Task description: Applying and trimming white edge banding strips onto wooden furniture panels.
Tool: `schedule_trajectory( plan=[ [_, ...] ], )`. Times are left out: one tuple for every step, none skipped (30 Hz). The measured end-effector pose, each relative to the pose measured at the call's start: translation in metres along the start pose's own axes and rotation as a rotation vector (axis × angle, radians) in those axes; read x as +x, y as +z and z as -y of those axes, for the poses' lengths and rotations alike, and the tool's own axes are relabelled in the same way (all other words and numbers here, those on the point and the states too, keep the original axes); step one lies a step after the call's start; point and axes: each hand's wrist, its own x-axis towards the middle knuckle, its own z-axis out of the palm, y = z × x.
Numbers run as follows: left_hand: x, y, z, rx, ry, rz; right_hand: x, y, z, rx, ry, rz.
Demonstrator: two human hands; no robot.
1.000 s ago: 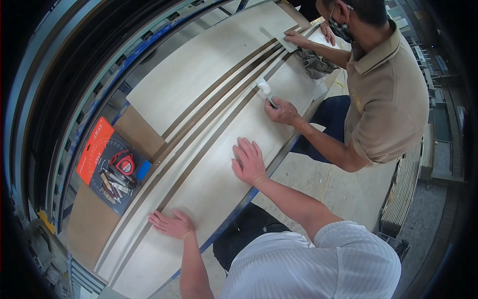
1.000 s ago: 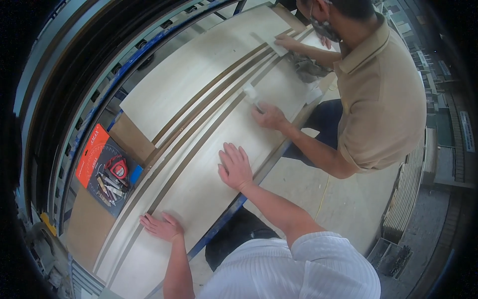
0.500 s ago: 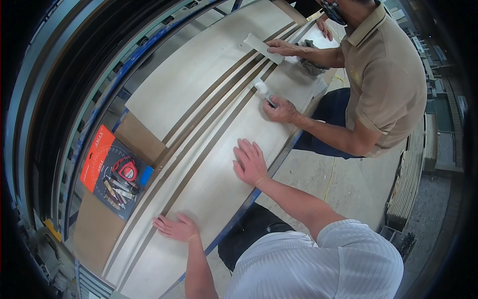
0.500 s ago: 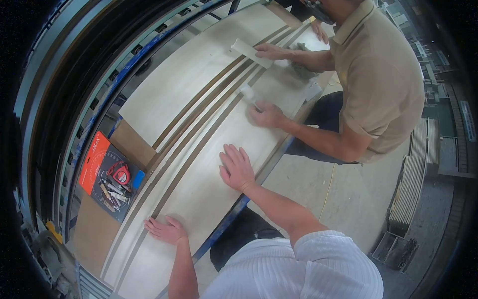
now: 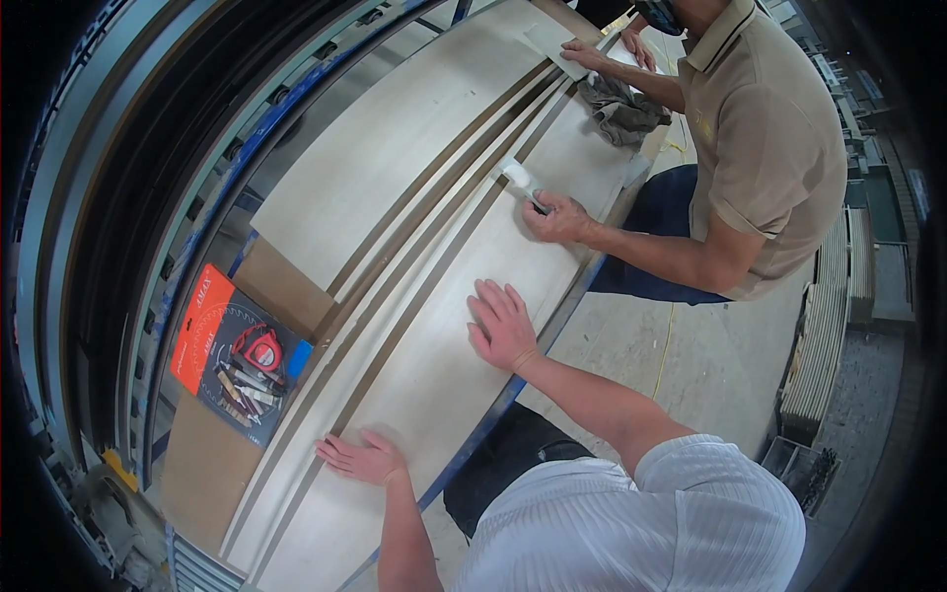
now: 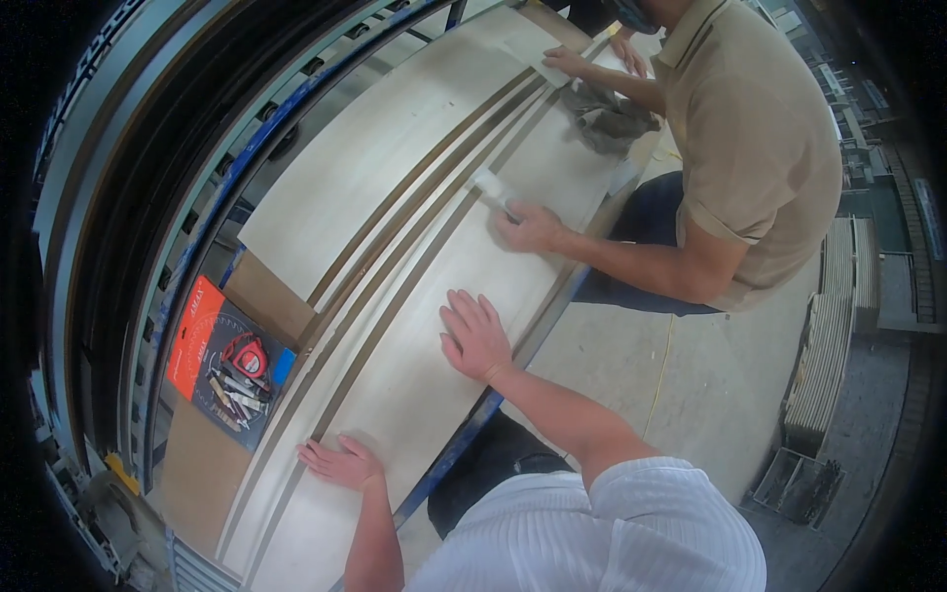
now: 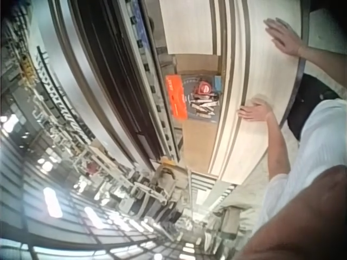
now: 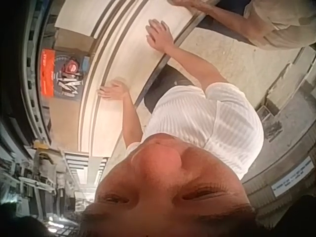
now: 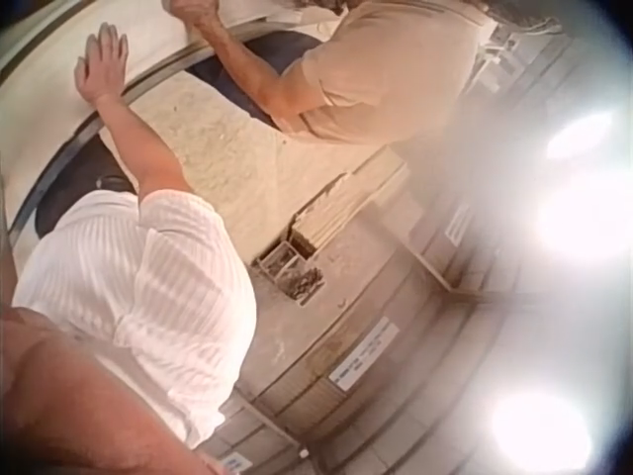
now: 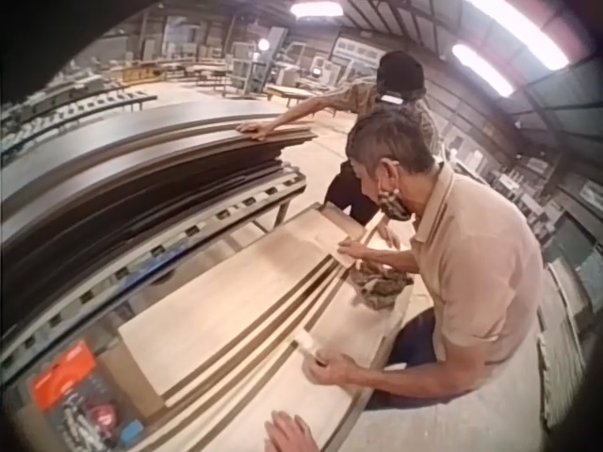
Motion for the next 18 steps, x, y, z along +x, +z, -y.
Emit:
schedule_trajectory(
  plan=[
    [0.0002, -0.0007, -0.0005, -0.001, 0.006, -0.002, -0.0003, -0.0001, -0.0005, -0.003, 0.000, 0.008],
    [0.0003, -0.0013, -0.0011, -0.002, 0.012, -0.003, -0.0006, 0.0000, -0.0008, -0.002, 0.001, 0.007],
    [0.0003, -0.0011, -0.0008, -0.001, 0.013, -0.005, -0.0004, 0.0001, -0.0002, 0.001, -0.001, 0.006],
    [0.0000, -0.0009, -0.0004, 0.008, 0.004, 0.001, 0.0000, 0.0002, 0.0001, 0.003, -0.003, 0.005],
    [0.0001, -0.0005, -0.0002, 0.017, -0.006, 0.007, 0.0004, 0.0003, 0.0003, 0.004, -0.002, 0.003],
    [0.0000, -0.0008, -0.0007, 0.017, -0.005, 0.007, 0.0002, -0.0001, 0.0001, -0.004, -0.002, 0.010],
    [0.0001, -0.0010, -0.0014, 0.011, 0.003, 0.001, 0.0000, -0.0005, -0.0002, -0.012, -0.002, 0.017],
    [0.0002, -0.0010, -0.0017, 0.004, 0.011, -0.005, -0.0005, -0.0011, -0.0008, -0.012, -0.001, 0.017],
    [0.0002, -0.0004, -0.0004, 0.007, 0.010, -0.006, -0.0003, -0.0012, -0.0002, -0.010, 0.000, 0.014],
    [-0.0002, 0.0009, 0.0007, 0.004, 0.013, -0.015, 0.0002, -0.0010, 0.0005, -0.008, 0.000, 0.011],
    [-0.0005, 0.0018, 0.0021, 0.002, 0.016, -0.023, 0.0009, -0.0003, 0.0015, -0.006, -0.001, 0.011],
    [-0.0005, 0.0014, 0.0012, 0.001, 0.018, -0.022, 0.0008, -0.0003, 0.0007, -0.005, 0.001, 0.011],
    [-0.0006, 0.0008, 0.0004, 0.005, 0.018, -0.017, 0.0006, -0.0003, -0.0001, -0.005, 0.003, 0.010],
    [-0.0006, 0.0005, -0.0004, 0.009, 0.018, -0.012, 0.0003, -0.0005, -0.0009, -0.006, 0.005, 0.011],
    [-0.0005, 0.0010, -0.0001, 0.011, 0.018, -0.012, 0.0005, -0.0002, -0.0007, -0.006, 0.001, 0.008],
    [-0.0004, 0.0019, 0.0003, 0.005, 0.014, -0.014, 0.0007, 0.0001, -0.0005, -0.005, -0.002, 0.005],
    [-0.0003, 0.0024, 0.0008, 0.000, 0.009, -0.017, 0.0012, 0.0004, -0.0005, -0.003, -0.003, 0.006],
    [-0.0002, 0.0019, -0.0001, 0.001, 0.009, -0.016, 0.0012, 0.0002, -0.0015, -0.006, -0.001, 0.010]
  ],
)
